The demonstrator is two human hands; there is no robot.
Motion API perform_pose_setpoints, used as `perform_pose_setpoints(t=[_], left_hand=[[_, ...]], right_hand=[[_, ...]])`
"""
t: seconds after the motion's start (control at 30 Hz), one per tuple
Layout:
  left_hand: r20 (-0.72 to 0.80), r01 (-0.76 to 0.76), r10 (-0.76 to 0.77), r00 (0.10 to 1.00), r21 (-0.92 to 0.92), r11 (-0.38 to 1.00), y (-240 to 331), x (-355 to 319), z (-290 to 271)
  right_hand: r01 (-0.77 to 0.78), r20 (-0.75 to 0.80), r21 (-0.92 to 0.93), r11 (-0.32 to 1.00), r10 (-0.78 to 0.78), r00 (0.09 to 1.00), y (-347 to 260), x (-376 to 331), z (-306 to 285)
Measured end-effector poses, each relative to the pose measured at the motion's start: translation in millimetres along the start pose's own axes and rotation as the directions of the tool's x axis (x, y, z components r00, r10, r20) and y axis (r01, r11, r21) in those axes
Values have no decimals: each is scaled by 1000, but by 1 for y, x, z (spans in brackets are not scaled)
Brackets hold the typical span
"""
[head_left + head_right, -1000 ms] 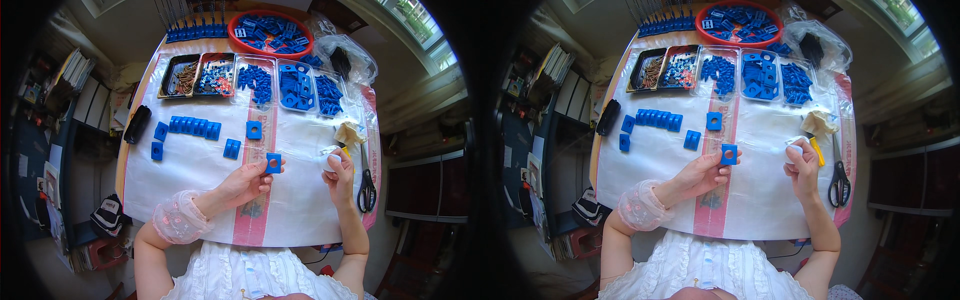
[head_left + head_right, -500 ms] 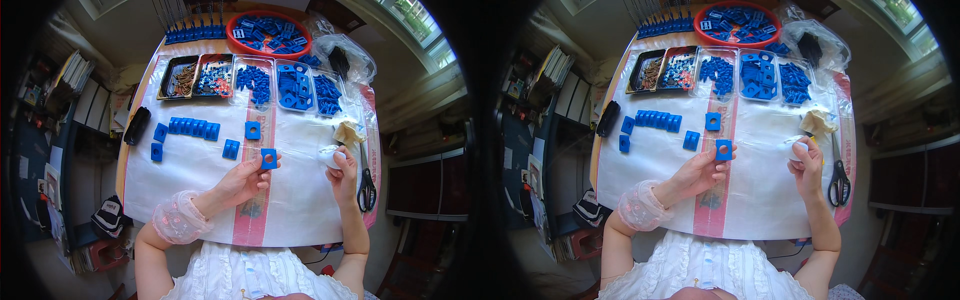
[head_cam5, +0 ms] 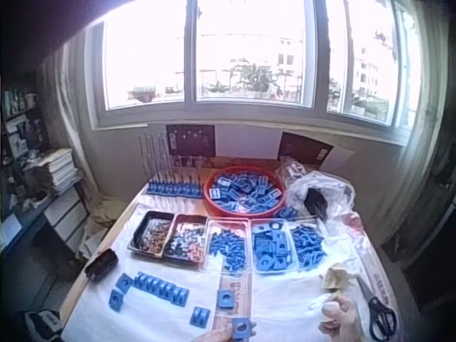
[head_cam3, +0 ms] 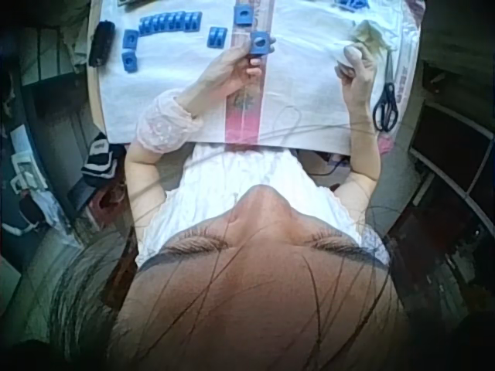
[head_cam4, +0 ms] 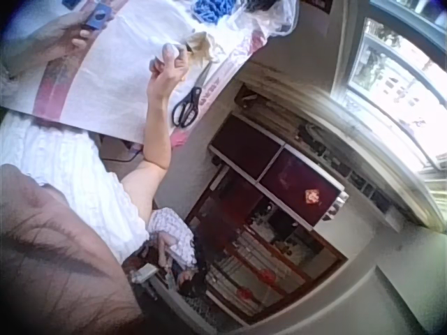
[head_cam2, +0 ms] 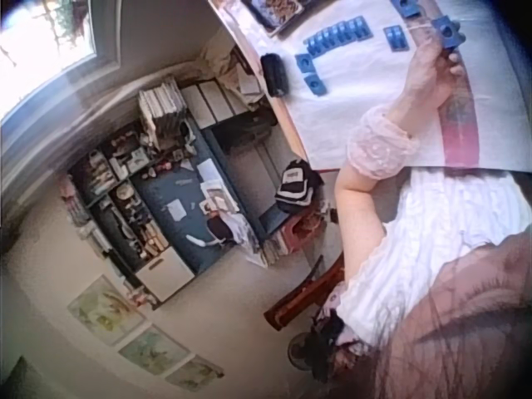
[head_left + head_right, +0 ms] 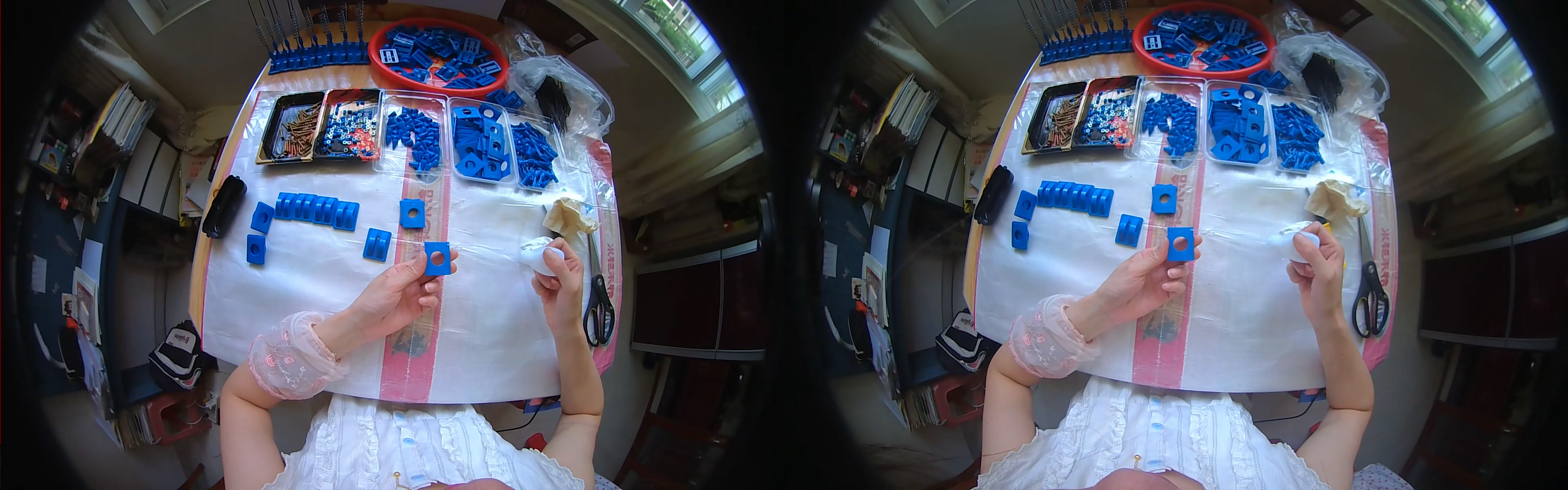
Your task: Manually assemble and glue small plastic electronic housing components.
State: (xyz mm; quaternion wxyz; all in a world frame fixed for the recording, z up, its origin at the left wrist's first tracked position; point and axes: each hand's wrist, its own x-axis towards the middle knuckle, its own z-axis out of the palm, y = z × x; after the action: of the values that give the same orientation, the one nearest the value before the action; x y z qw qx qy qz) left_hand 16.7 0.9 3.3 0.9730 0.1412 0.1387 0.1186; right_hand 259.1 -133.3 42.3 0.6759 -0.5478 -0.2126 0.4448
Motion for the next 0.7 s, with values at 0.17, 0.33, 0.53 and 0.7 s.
perform_pose_setpoints(t=[0.17,0.33,0.53,0.7], left_hand=[[-1,8,-8,1000,5,1000,0,0,1],[-5,9,-9,1000,3,1000,0,0,1],[-4,7,-7,1000,9,1000,0,0,1],[0,11,-11,1000,0,1000,0,0,0]], right_hand=[[-8,-2,-7,1000,8,1000,0,0,1],[-8,0,1,1000,8,1000,0,0,0],[-2,-9,-8,1000,2,1000,1,1,0],[-8,-12,-17,1000,8,1000,1,0,0]])
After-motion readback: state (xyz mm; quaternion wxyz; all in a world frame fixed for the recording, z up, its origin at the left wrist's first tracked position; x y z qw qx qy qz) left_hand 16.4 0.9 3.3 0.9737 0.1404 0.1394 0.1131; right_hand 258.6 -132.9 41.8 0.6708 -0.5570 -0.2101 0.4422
